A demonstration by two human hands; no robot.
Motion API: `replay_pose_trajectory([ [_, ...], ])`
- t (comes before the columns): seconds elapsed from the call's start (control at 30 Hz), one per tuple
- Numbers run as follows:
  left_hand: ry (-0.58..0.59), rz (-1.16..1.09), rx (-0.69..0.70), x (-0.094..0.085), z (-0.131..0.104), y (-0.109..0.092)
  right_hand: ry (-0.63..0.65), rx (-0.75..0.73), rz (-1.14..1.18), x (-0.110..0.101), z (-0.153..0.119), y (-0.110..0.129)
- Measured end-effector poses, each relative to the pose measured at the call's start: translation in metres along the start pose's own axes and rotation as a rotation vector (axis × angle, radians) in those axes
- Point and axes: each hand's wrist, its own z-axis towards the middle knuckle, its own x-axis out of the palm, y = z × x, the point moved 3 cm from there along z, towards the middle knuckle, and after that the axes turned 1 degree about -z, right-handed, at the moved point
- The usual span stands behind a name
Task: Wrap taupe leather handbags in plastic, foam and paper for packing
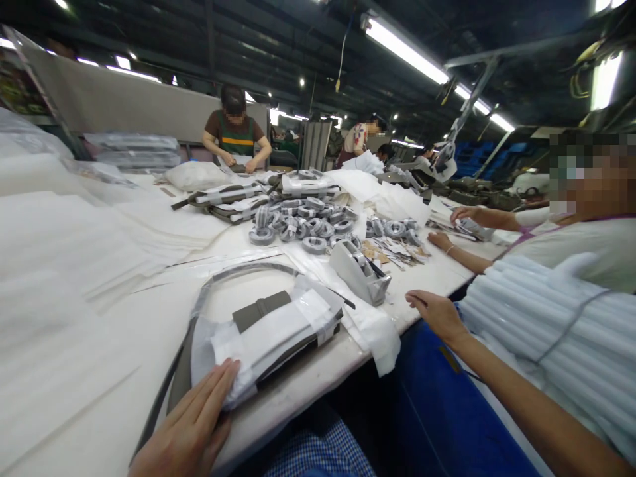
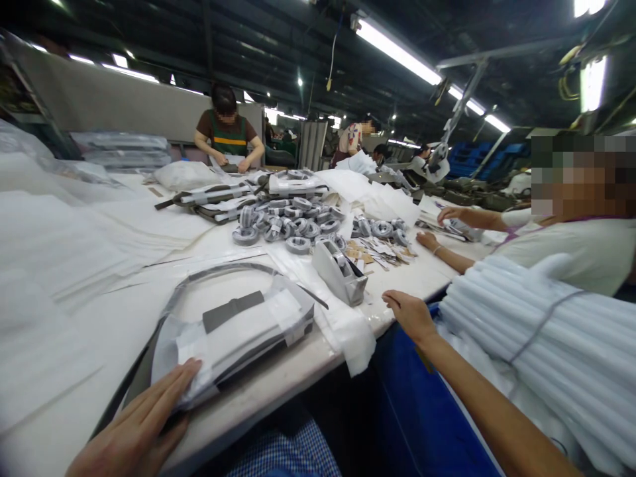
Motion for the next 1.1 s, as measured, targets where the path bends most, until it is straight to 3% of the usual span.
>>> replay_pose_trajectory([
  [0.07,0.009,-0.025,-0.007,0.003,-0.002,0.001,-0.020,-0.094,-0.096,-0.017,-0.011,0.006],
  [0.13,0.024,-0.053,-0.010,0.006,-0.003,0.002,0.013,-0.279,-0.230,-0.028,-0.023,0.024],
  [0.27,0.031,-0.054,-0.022,0.001,0.000,0.000,0.133,-0.718,-0.373,-0.020,-0.048,0.091],
  [0.43,0.063,-0.092,-0.119,-0.017,0.013,-0.011,0.380,-1.078,-0.262,0.030,-0.063,0.193],
  [0.57,0.018,-0.129,-0.187,-0.021,0.021,-0.012,0.635,-1.236,-0.262,0.081,-0.061,0.263],
  [0.7,0.007,-0.142,-0.196,-0.020,0.022,-0.013,0.763,-1.360,-0.351,0.128,-0.054,0.321],
  [0.9,0.020,-0.167,-0.217,-0.012,0.018,-0.015,0.860,-1.409,-0.719,0.195,-0.040,0.372],
  [1.1,-0.014,-0.237,-0.270,-0.009,0.015,-0.014,1.145,-1.460,-0.858,0.236,-0.033,0.389],
])
